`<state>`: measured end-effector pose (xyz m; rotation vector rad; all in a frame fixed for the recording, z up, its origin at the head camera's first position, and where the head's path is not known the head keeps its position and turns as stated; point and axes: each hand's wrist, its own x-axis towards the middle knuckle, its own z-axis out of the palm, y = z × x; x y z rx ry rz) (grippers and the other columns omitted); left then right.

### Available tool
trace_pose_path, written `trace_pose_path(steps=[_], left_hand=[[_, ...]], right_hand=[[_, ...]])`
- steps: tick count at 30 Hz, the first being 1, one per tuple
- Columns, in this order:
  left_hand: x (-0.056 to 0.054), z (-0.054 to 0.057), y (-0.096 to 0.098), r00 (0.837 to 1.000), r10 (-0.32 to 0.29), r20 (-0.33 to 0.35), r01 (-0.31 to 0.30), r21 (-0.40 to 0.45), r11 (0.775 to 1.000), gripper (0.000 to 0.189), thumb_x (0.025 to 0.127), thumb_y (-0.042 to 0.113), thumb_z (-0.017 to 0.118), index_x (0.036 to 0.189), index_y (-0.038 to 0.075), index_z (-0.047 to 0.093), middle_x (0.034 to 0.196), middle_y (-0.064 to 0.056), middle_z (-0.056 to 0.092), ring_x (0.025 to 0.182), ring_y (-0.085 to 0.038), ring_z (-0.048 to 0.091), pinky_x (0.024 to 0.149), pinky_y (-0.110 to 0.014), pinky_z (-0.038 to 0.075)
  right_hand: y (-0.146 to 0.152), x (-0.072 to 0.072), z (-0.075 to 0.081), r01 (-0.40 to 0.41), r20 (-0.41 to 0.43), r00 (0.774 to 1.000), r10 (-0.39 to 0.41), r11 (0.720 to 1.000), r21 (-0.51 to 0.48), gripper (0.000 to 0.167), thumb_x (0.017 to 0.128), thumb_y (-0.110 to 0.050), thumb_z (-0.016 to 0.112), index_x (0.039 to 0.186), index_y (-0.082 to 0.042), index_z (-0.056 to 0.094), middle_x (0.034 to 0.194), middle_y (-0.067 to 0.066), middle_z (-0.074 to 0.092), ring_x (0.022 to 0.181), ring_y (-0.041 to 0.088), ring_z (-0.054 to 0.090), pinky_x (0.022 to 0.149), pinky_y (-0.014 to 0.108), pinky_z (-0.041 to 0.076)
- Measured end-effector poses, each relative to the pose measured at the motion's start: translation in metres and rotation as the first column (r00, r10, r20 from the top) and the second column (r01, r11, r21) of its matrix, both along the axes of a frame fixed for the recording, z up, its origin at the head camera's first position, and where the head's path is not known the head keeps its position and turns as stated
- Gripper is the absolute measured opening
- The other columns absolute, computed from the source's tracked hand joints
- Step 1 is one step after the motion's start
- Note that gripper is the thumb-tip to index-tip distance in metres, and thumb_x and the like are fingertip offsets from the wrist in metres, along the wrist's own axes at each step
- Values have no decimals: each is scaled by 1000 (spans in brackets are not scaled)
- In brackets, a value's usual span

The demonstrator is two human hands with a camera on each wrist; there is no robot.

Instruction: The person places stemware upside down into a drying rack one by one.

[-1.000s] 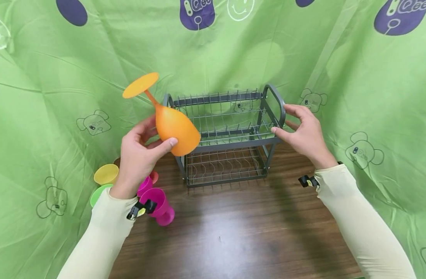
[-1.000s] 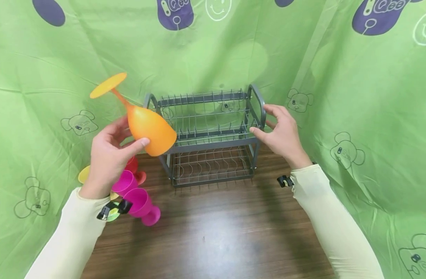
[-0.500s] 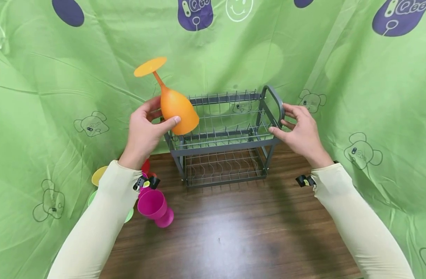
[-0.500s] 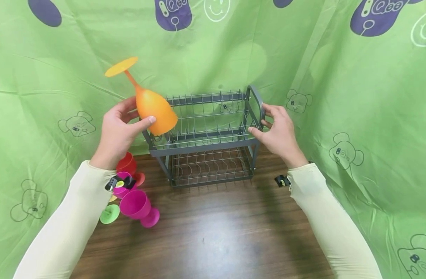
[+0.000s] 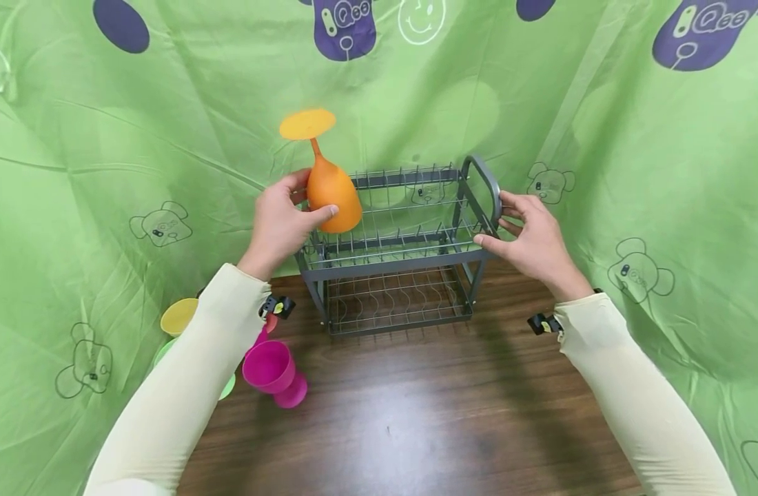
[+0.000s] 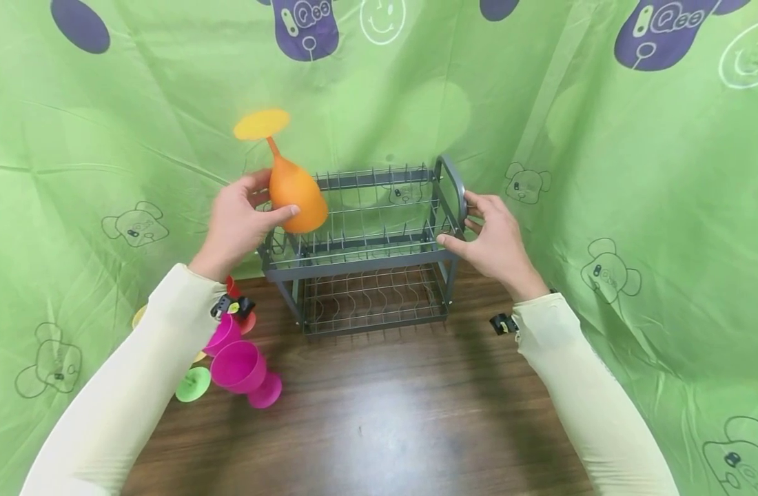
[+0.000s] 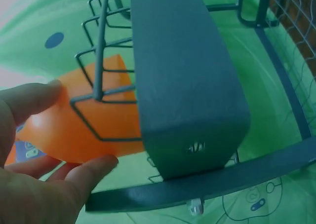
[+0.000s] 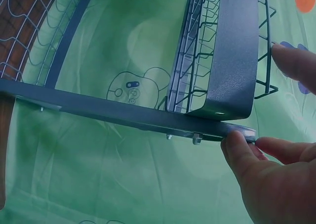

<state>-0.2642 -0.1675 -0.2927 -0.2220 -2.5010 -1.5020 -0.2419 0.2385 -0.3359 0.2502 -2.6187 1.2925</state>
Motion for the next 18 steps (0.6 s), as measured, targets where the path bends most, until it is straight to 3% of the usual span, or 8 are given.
trace_pose_path(steps=[7,18], left_hand=[[-7,-4,10,1000,7,16,-5,-89,996,73,90,19,86,155,12,53,149,-10,64,136,-25,63,106,-44,60],[-14,-7,19,997,25,71,-14,-148,989,73,92,17,83,157,8,49,149,-14,62,136,-30,61,106,-47,59]], right_hand=[[-1,1,1,-8,8,1000,8,1000,0,97,83,-27,93,161,-5,40,149,15,48,140,34,55,115,34,50],[0,0,-1,-16,13,1000,16,1000,-19,99,82,-24,94,162,-6,39,151,17,46,140,37,54,116,37,50]])
